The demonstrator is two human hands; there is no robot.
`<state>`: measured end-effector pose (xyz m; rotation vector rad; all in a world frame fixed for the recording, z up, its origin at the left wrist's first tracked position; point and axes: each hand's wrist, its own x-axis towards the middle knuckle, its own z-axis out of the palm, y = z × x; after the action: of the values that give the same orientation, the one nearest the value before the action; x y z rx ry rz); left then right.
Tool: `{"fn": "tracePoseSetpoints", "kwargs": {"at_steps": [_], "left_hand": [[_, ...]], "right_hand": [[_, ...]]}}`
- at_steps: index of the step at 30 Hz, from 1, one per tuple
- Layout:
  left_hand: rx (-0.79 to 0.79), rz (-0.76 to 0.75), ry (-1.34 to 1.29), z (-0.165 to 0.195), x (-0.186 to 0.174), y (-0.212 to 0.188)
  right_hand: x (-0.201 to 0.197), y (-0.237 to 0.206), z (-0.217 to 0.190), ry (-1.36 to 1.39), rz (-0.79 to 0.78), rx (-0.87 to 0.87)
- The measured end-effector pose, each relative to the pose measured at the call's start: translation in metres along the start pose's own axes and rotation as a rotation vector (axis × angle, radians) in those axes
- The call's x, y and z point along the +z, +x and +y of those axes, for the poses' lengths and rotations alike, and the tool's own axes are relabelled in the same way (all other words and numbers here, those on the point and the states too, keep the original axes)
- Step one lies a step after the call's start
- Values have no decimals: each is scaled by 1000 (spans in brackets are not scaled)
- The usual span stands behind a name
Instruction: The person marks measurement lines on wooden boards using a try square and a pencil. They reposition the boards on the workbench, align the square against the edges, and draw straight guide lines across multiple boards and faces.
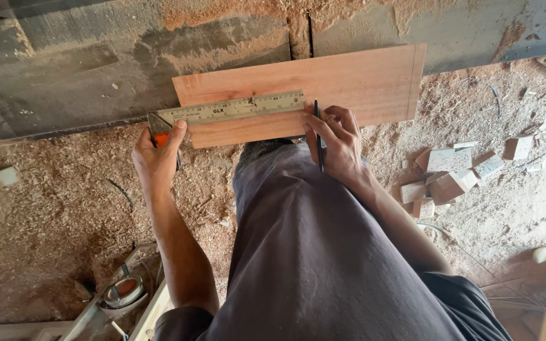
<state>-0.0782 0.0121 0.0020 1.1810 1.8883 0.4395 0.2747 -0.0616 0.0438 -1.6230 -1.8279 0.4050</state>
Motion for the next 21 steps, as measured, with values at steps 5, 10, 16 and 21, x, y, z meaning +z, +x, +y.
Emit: {"fn": "tracePoseSetpoints", "kwargs": {"at_steps": [5, 10, 16, 21], "left_hand": [[-76, 9, -8, 7, -4, -3], [-49, 46, -3, 12, -4, -7], [-89, 56, 29, 8, -4, -4], [-47, 91, 71, 4, -3, -1]], "right_hand": [[-3, 2, 1, -31, -44, -13], [-9, 2, 4, -7, -114, -17], [-8, 3, 7, 49, -102, 2], [3, 17, 20, 195, -28, 140]]}}
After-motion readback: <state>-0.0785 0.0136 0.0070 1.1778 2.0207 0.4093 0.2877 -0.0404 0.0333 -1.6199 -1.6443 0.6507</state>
